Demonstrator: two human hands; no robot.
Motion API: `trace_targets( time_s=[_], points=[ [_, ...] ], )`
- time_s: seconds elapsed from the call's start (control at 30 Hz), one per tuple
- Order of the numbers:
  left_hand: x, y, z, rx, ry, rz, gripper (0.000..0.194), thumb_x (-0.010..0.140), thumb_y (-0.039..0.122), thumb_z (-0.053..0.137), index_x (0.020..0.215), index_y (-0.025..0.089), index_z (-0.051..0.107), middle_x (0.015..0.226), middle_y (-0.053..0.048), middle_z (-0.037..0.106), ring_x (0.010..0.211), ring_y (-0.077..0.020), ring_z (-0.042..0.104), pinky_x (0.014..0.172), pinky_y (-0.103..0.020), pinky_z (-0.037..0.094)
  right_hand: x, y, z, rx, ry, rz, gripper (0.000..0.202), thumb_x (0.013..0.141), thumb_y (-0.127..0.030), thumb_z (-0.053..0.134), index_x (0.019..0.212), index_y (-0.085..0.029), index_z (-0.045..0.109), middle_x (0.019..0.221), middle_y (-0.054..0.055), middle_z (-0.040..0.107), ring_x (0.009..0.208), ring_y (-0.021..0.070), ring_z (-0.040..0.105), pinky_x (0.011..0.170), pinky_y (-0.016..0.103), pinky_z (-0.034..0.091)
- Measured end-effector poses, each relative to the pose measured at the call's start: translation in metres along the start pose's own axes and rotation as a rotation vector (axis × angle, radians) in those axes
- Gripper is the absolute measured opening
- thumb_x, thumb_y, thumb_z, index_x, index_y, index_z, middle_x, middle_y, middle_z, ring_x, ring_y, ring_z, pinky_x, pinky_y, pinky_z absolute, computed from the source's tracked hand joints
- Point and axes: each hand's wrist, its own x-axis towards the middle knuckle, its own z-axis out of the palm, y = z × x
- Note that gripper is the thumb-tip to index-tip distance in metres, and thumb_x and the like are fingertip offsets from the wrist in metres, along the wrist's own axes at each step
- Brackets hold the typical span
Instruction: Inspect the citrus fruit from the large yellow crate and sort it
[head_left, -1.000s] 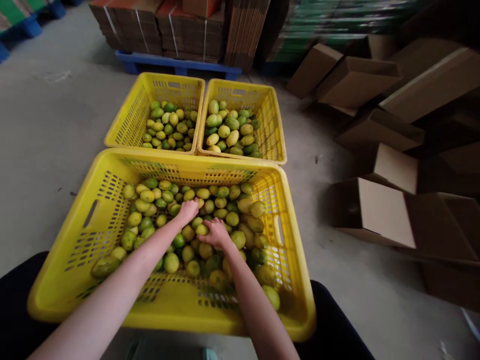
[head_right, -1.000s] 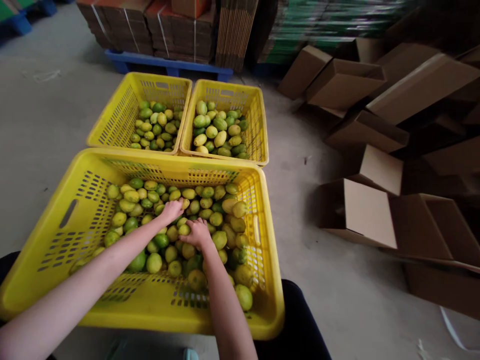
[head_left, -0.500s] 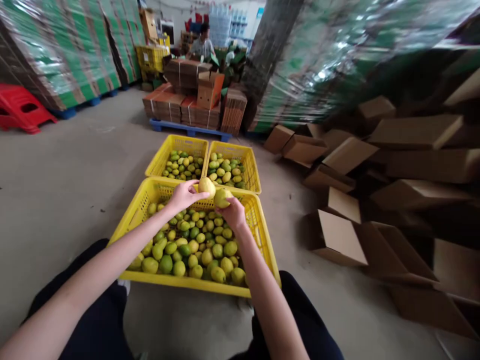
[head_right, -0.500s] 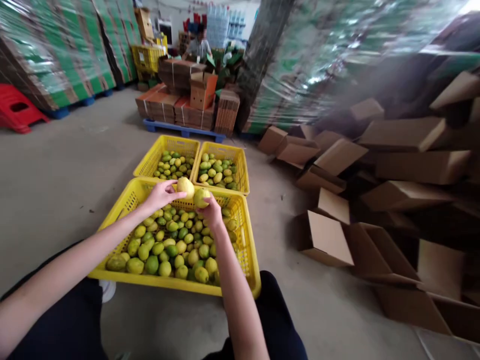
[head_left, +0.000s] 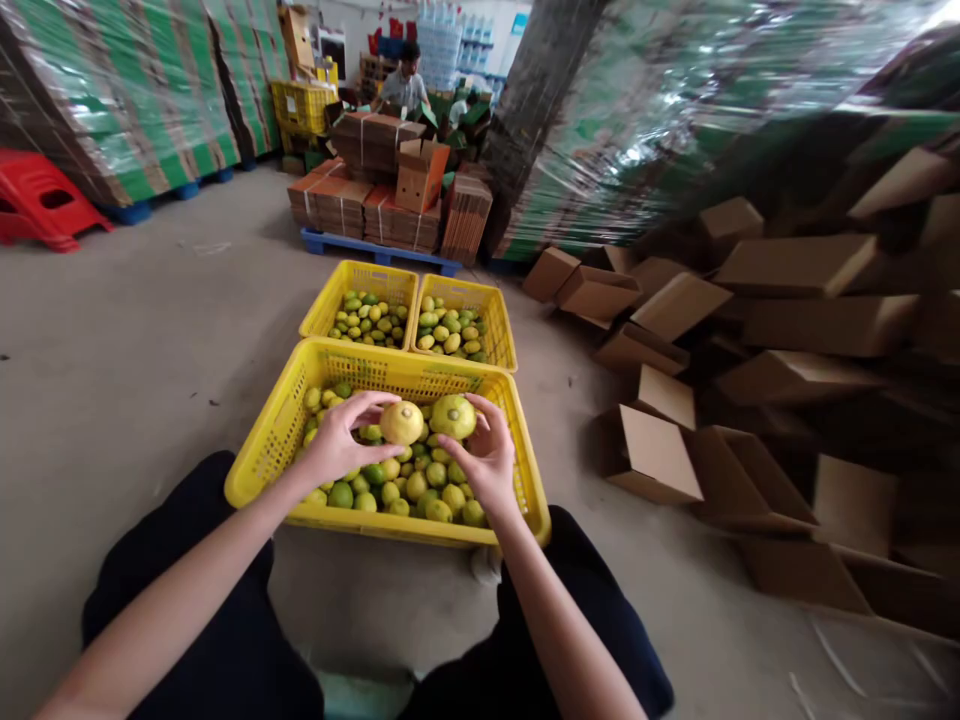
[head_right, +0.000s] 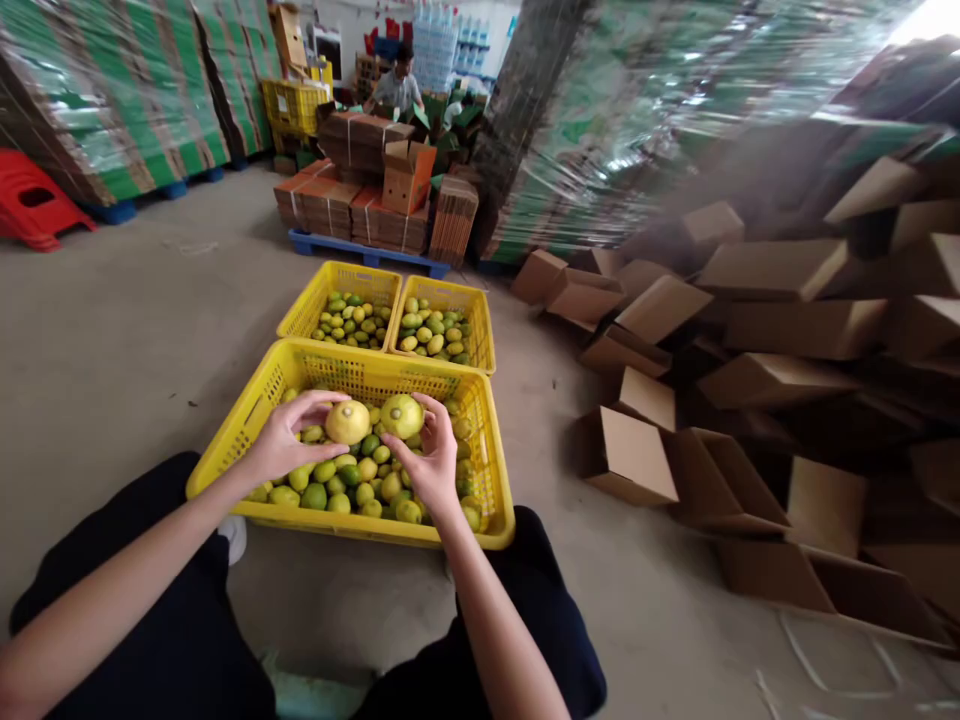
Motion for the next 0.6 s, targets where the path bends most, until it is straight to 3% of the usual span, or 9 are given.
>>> trace_targets(
  time_s=[0.13, 0.23, 0.6],
  points=[
    [0.003, 0.000, -0.012, 0.224, 0.022, 0.241, 0.047, 0.076, 0.029, 0.078, 0.119, 0.022, 0.061, 0.122, -0.010, 0.066, 0.114, -0.0229, 0.063, 0.097, -0.038, 0.054, 0.009, 0.008, 0.008, -0.095, -0.050, -0.079, 0.053, 0.072, -0.026, 0.081, 0.119, -0.028, 0.056, 0.124, 0.007, 0.056, 0.120, 0.0260, 0.055, 0.103, 0.045, 0.047],
    [0.009, -0.002, -0.014, 0.314, 0.041, 0.330, 0.043, 0.081, 0.027, 0.074, 0.121, 0.024, 0.059, 0.122, -0.009, 0.066, 0.117, -0.0219, 0.062, 0.103, -0.041, 0.050, 0.014, 0.008, 0.013, -0.118, -0.059, -0.105, 0.053, 0.074, -0.025, 0.079, 0.121, -0.028, 0.055, 0.127, 0.008, 0.054, 0.124, 0.0270, 0.052, 0.104, 0.047, 0.046],
    [0.016, -0.009, -0.009, 0.239, 0.070, 0.317, 0.036, 0.085, 0.016, 0.065, 0.120, 0.027, 0.066, 0.124, -0.007, 0.066, 0.117, -0.0208, 0.062, 0.103, -0.041, 0.051, 0.016, 0.011, 0.014, -0.175, -0.070, -0.129, 0.040, 0.079, -0.022, 0.071, 0.115, -0.028, 0.054, 0.132, 0.010, 0.051, 0.130, 0.0279, 0.048, 0.100, 0.046, 0.049]
  ],
)
